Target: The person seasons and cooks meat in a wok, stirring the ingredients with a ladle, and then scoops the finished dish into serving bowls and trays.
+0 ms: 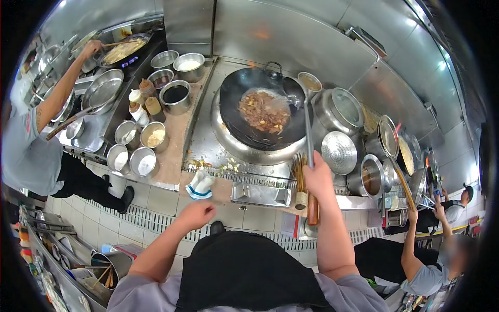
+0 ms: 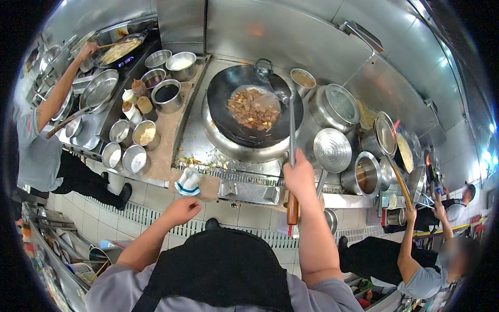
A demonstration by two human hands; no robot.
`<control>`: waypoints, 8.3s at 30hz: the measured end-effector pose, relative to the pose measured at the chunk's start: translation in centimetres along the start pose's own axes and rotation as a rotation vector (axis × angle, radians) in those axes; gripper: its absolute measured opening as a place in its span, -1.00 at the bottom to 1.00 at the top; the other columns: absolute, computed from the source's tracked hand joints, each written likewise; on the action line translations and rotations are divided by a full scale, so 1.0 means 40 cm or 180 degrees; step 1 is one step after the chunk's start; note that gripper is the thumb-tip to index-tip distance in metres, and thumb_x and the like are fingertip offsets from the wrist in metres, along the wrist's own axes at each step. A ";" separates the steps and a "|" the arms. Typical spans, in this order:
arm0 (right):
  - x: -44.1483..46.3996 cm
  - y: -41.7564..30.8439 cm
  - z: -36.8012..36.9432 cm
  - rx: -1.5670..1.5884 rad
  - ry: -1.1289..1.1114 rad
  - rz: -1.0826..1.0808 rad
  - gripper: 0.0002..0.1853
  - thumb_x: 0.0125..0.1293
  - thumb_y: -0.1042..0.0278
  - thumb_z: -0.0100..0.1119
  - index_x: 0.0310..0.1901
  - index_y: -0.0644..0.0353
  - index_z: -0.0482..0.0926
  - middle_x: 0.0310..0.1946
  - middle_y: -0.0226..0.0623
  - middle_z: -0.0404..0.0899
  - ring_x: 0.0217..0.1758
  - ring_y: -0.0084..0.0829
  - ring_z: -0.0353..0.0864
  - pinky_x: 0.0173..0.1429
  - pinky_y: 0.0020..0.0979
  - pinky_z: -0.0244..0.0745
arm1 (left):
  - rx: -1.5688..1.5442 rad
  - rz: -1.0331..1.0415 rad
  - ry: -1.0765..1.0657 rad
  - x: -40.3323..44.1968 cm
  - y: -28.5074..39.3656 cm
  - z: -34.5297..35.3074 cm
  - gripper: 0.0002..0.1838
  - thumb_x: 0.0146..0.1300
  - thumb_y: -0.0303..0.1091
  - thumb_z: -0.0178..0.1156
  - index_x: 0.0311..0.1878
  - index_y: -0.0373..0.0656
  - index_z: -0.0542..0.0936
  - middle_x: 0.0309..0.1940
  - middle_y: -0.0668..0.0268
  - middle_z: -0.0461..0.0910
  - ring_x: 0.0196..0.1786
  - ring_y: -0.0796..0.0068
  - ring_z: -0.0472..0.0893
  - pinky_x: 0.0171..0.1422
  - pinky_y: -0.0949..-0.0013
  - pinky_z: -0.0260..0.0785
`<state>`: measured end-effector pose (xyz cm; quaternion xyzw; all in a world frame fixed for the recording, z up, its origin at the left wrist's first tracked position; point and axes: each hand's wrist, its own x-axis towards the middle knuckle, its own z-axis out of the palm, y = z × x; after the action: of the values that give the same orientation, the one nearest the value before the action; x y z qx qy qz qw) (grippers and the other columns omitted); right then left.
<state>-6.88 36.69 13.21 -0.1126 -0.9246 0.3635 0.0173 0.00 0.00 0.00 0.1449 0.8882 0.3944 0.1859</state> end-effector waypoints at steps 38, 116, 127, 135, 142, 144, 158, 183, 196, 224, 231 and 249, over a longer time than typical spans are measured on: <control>0.012 0.124 -0.124 -0.0848 -0.0579 -0.0268 -0.25 0.14 0.43 0.09 0.44 0.03 0.20 -0.24 0.18 0.62 -0.19 0.15 0.64 -0.07 -0.07 0.54 | 0.1806 0.1132 0.0672 0.608 0.300 -0.013 -0.55 0.30 0.01 0.14 -0.50 -0.19 0.61 -0.51 0.10 0.64 -0.35 0.03 0.63 -0.10 0.05 0.42; 0.115 -0.510 0.262 0.2086 -0.0543 0.0825 -0.56 0.29 0.43 0.04 0.20 0.29 0.38 -0.60 -0.32 0.42 -0.71 -0.40 0.42 -0.55 -0.35 0.37 | 0.1035 0.0553 0.1839 0.507 -0.234 -1.184 -0.41 -0.18 -0.25 0.49 -0.02 -0.24 0.54 -0.20 0.04 0.67 -0.10 0.11 0.67 0.04 0.23 0.50; 0.003 -0.356 0.206 0.2296 0.0614 0.0385 -0.44 0.28 0.56 -0.02 0.36 0.26 0.30 -0.57 -0.46 0.38 -0.77 -0.58 0.30 -0.69 -0.53 0.22 | -0.1349 0.1728 0.2693 0.395 0.056 -1.126 -0.36 0.05 -0.30 0.46 0.18 -0.25 0.43 0.03 0.17 0.60 0.08 0.36 0.58 0.25 0.26 0.36; 0.007 -0.146 0.170 0.3208 -0.0544 0.0904 -0.76 0.24 0.54 -0.01 -0.05 0.25 0.43 -0.61 -0.42 0.36 -0.76 -0.51 0.32 -0.67 -0.47 0.21 | 0.2094 0.0651 0.0672 0.534 0.261 -0.700 -0.23 -0.12 -0.04 0.43 0.16 -0.21 0.42 -0.04 -0.05 0.62 0.05 -0.03 0.62 0.17 0.09 0.47; 0.010 -0.035 0.126 0.4209 -0.1513 0.1085 -0.74 0.32 0.49 -0.04 0.04 0.20 0.39 -0.59 -0.42 0.33 -0.74 -0.47 0.31 -0.60 -0.43 0.21 | 0.4723 0.0611 0.0115 0.813 0.468 -0.424 -0.47 0.12 -0.26 0.30 0.20 -0.10 0.50 0.01 0.18 0.65 0.05 0.19 0.66 0.07 0.08 0.51; 0.005 -0.016 0.114 0.4279 -0.1645 0.1082 -0.66 0.34 0.49 -0.06 0.16 0.18 0.35 -0.58 -0.42 0.31 -0.73 -0.48 0.29 -0.57 -0.42 0.22 | 0.5136 0.0601 -0.0089 0.849 0.514 -0.386 -0.57 0.16 -0.29 0.26 0.13 -0.09 0.56 0.00 0.20 0.67 0.03 0.20 0.67 0.06 0.05 0.51; 0.017 0.055 0.051 0.4484 -0.1654 0.0858 -0.68 0.33 0.49 -0.03 0.12 0.25 0.35 -0.58 -0.40 0.33 -0.72 -0.49 0.32 -0.57 -0.42 0.23 | 0.5130 0.1153 -0.0217 0.870 0.584 -0.364 -0.82 0.23 -0.36 0.09 -0.21 -0.09 0.68 -0.24 0.20 0.73 -0.14 0.20 0.72 -0.12 0.15 0.52; 0.052 -0.006 0.046 0.4357 -0.1418 0.1023 -0.92 0.32 0.46 0.01 -0.19 0.20 0.36 -0.59 -0.39 0.39 -0.72 -0.46 0.38 -0.61 -0.40 0.32 | 0.4404 0.0865 0.0223 0.809 0.493 -0.473 -0.74 0.17 -0.29 0.22 -0.08 -0.14 0.58 -0.14 0.19 0.69 -0.05 0.18 0.69 -0.03 0.13 0.50; 0.264 -0.066 0.192 0.1233 -0.0672 0.0606 -0.84 0.18 0.48 0.04 -0.22 0.31 0.51 -0.64 -0.33 0.44 -0.76 -0.42 0.42 -0.64 -0.38 0.38 | -0.1406 0.0811 0.1748 0.592 0.234 -0.790 -0.23 0.05 -0.10 0.49 0.23 -0.32 0.38 0.05 0.13 0.57 0.09 0.35 0.55 0.23 0.29 0.36; 0.205 -0.275 0.265 0.1511 -0.0367 0.1313 -0.79 0.18 0.49 0.08 -0.14 0.35 0.54 -0.67 -0.40 0.41 -0.77 -0.49 0.39 -0.67 -0.39 0.28 | -0.0543 -0.0435 0.2134 0.674 -0.472 -0.978 -0.24 -0.26 -0.38 0.50 0.12 -0.37 0.46 -0.02 0.04 0.63 0.06 0.19 0.62 0.22 0.28 0.41; 0.198 -0.239 0.177 0.0325 0.0253 0.1029 -0.77 0.19 0.48 0.09 -0.12 0.38 0.54 -0.62 -0.32 0.48 -0.76 -0.47 0.44 -0.69 -0.44 0.31 | 0.0170 0.0066 0.3027 0.529 -0.421 -0.942 -0.29 -0.03 -0.33 0.41 0.21 -0.38 0.41 0.04 -0.02 0.55 0.06 0.08 0.59 0.23 0.21 0.39; 0.291 -0.152 0.149 0.0510 0.0431 0.0556 -0.79 0.17 0.45 0.07 -0.21 0.40 0.54 -0.66 -0.15 0.52 -0.76 -0.32 0.51 -0.62 -0.26 0.43 | 0.0690 -0.1247 0.2280 0.531 -0.383 -0.764 -0.31 -0.09 -0.24 0.48 0.07 -0.36 0.40 -0.06 -0.14 0.60 0.05 -0.06 0.59 0.16 0.10 0.45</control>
<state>-20.08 30.95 12.38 -0.2152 -0.8761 0.4278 0.0569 -34.18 -21.11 2.80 -0.1542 0.9438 0.2814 -0.0794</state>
